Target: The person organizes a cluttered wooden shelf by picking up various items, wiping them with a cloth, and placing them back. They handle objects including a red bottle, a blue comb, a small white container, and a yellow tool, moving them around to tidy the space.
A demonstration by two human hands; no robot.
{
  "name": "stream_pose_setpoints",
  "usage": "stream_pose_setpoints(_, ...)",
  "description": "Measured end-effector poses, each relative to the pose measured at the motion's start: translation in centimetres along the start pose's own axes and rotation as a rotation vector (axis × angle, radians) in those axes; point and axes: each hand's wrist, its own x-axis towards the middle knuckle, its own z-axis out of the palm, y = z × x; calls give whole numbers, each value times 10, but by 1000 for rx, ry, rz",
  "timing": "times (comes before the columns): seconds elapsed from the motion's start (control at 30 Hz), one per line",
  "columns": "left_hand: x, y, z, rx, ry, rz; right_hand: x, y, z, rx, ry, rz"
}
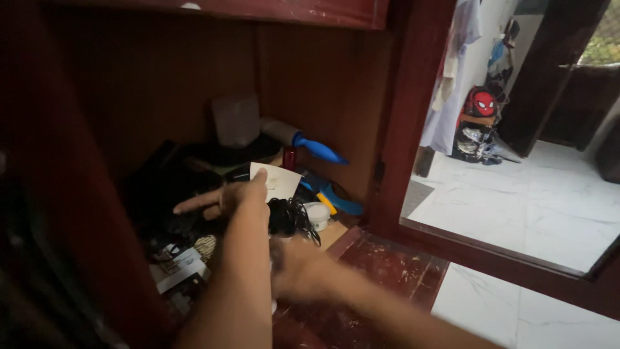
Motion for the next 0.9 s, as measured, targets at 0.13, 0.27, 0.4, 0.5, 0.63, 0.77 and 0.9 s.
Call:
stream_pose_setpoints(0.13,10,6,10,-53,54,-12,2,1,44,16,-158,-190)
stream_pose_setpoints(0.27,6,8,2,-4,95,6,21,12,61,2,-238,-208)
stream_pose_setpoints(0.4,2,16,-12,-26,55,-49,37,15,62,-6,-263,-198)
stream_pose_setpoints(0.5,5,18,-18,-16,36,-49,51,5,70,-23,-289,-216)
stream_pose_setpoints(0.63,15,8,-1,-140,-130,-40,51,21,66,-22,-274,-186)
stream_pose_setpoints(0.77,28,3,1,-28,-51,-77,53,19,76,-30,-307,-214)
stream_pose_setpoints(0.9,38,-10,-15,152,136,-36,54,-1,88,-39,-354,-279)
